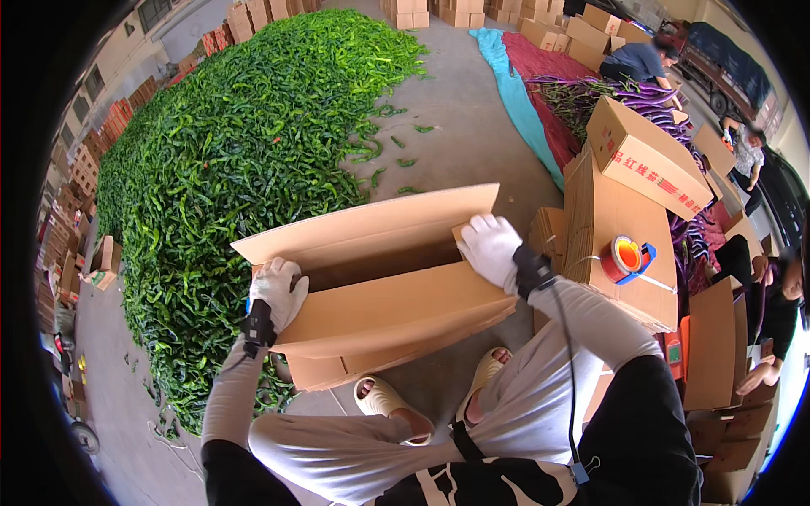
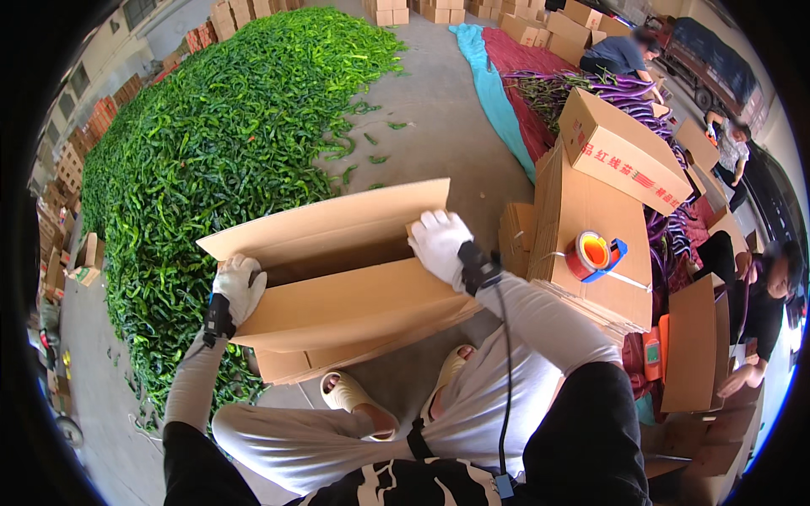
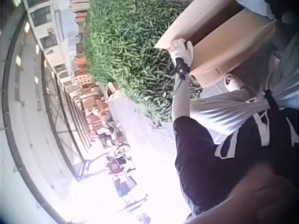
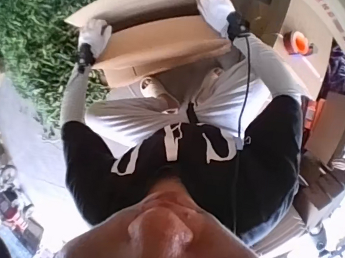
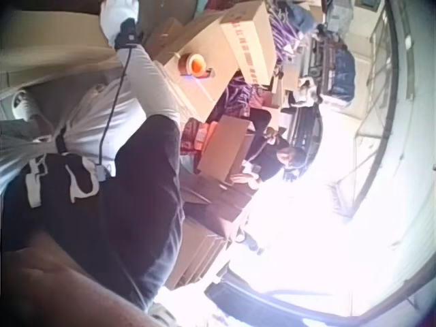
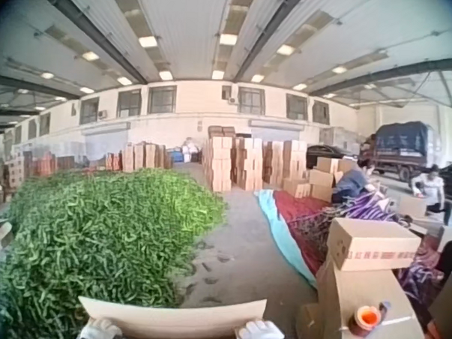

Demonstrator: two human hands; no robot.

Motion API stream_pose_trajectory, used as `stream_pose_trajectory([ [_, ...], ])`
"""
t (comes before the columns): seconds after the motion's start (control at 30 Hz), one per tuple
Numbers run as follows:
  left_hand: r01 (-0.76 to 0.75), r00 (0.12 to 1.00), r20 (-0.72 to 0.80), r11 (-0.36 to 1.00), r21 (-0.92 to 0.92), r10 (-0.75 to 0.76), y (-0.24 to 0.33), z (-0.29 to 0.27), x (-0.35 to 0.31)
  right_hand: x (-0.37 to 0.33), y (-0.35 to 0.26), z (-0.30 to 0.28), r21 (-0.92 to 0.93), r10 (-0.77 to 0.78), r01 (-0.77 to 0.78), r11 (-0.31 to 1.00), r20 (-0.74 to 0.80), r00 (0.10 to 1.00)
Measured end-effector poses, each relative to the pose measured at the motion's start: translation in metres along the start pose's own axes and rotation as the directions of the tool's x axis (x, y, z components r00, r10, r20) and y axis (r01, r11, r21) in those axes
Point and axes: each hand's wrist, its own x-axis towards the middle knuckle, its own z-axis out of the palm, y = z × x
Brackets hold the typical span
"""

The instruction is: The recorder is assembling and sealing cardboard boxes using a tape dispenser in a warehouse environment where others are sorting produce.

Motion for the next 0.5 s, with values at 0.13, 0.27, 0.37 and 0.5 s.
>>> stream_pose_trajectory([
  [0.13,-0.167,0.884,-0.408,0.969,0.179,0.228,0.058,-0.022,0.034,-0.028,-0.004,0.010,-0.038,-0.100,0.094,0.995,-0.235,0.967],
  [0.27,-0.002,0.997,-0.075,0.996,0.093,0.009,0.067,-0.029,0.070,-0.033,-0.020,0.005,0.031,-0.146,0.159,0.987,-0.253,0.956],
  [0.37,-0.045,0.999,0.030,0.999,-0.024,0.046,0.085,-0.023,0.062,-0.040,-0.017,0.008,0.011,0.006,-0.006,1.000,-0.064,0.998],
  [0.5,-0.099,0.993,0.069,0.989,0.107,0.092,0.106,0.034,-0.003,-0.052,-0.013,0.003,0.034,-0.206,0.213,0.976,-0.148,0.967],
])
